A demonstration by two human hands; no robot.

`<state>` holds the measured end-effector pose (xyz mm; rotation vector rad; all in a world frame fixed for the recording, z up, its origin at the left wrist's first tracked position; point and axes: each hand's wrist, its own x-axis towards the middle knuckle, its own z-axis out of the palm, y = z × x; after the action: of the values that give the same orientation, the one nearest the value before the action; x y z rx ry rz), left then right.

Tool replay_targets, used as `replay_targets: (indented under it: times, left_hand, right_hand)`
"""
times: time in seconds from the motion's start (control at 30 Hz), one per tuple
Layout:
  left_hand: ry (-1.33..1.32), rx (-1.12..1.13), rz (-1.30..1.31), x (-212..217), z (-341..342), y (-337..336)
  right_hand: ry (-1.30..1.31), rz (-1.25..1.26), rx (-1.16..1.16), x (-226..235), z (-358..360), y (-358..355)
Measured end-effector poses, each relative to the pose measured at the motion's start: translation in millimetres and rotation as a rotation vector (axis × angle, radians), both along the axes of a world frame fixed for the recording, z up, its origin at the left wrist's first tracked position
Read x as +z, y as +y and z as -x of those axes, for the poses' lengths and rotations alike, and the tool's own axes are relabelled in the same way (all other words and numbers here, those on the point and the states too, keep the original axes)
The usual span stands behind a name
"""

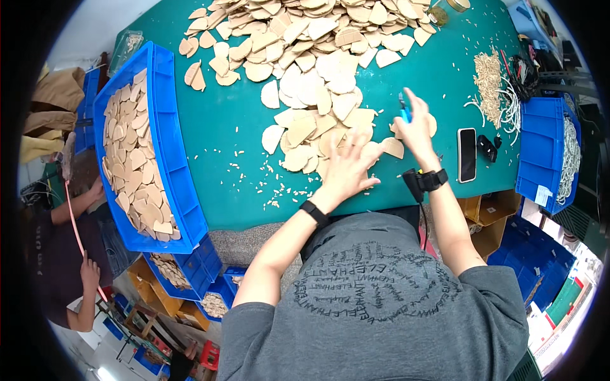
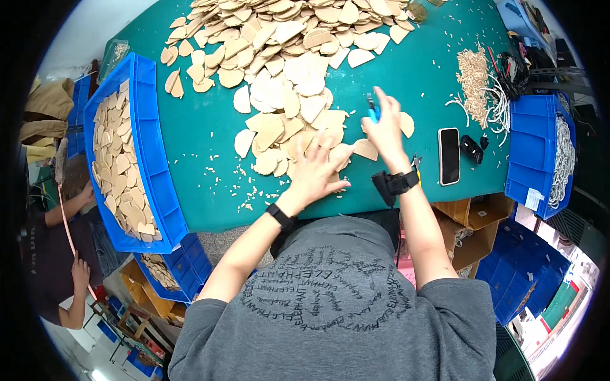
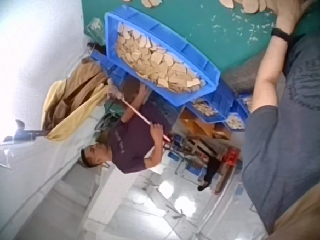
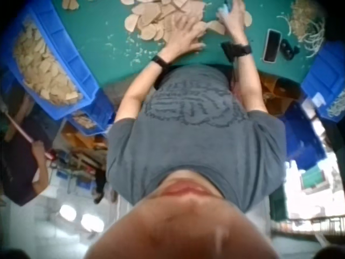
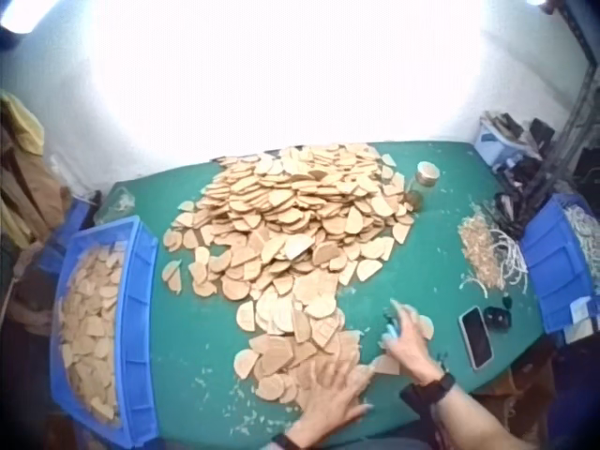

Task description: The person uses pliers to trim and smooth the edges of small, light-colored wooden pieces. They pick up each piece from a pile on a green table, trim it, and place the finished piece into a blue bin. The process is repetitive and focused on edge finishing.

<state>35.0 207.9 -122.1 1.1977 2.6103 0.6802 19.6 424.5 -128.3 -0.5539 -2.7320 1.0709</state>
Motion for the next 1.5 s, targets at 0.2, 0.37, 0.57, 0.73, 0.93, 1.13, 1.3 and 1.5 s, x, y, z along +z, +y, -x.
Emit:
replay_targets:
  times: [0.2, 0.37, 0.57, 0.73, 0.93, 1.13, 1.3, 1.5]
  left_hand:
    - [0.179, -0.035, 0.014, -52, -15, -4]
    - [0.302, 0.024, 0.056, -43, 12, -45]
    - [0.291, 0.113, 0.025, -26, 43, -101]
    - [0.063, 0.179, -0.183, 8, 23, -115]
    - [-0.244, 0.178, -0.433, 6, 0, -114]
    - [-1.111, 0.422, -0.869, 19, 4, -85]
    - [-1.135, 0.268, -1.055, 77, 14, -114]
    - [-1.069, 0.27, -0.665, 153, 2, -132]
  right_hand:
    - [-0.315, -0.128, -0.046, -40, -47, 46]
    - [-0.268, 0.007, -0.066, -37, -31, -48]
    - [-0.224, 0.091, -0.04, -24, -27, -88]
    - [-0.297, -0.153, 0.049, -22, -44, -75]
    - [-0.352, 0.127, -0.13, 8, -45, -85]
    - [-0.043, 0.795, -0.094, 47, -65, -162]
    - [0.092, 0.8, 0.071, 98, -72, -170]
    - [-0.126, 0.707, 0.372, 159, -65, -153]
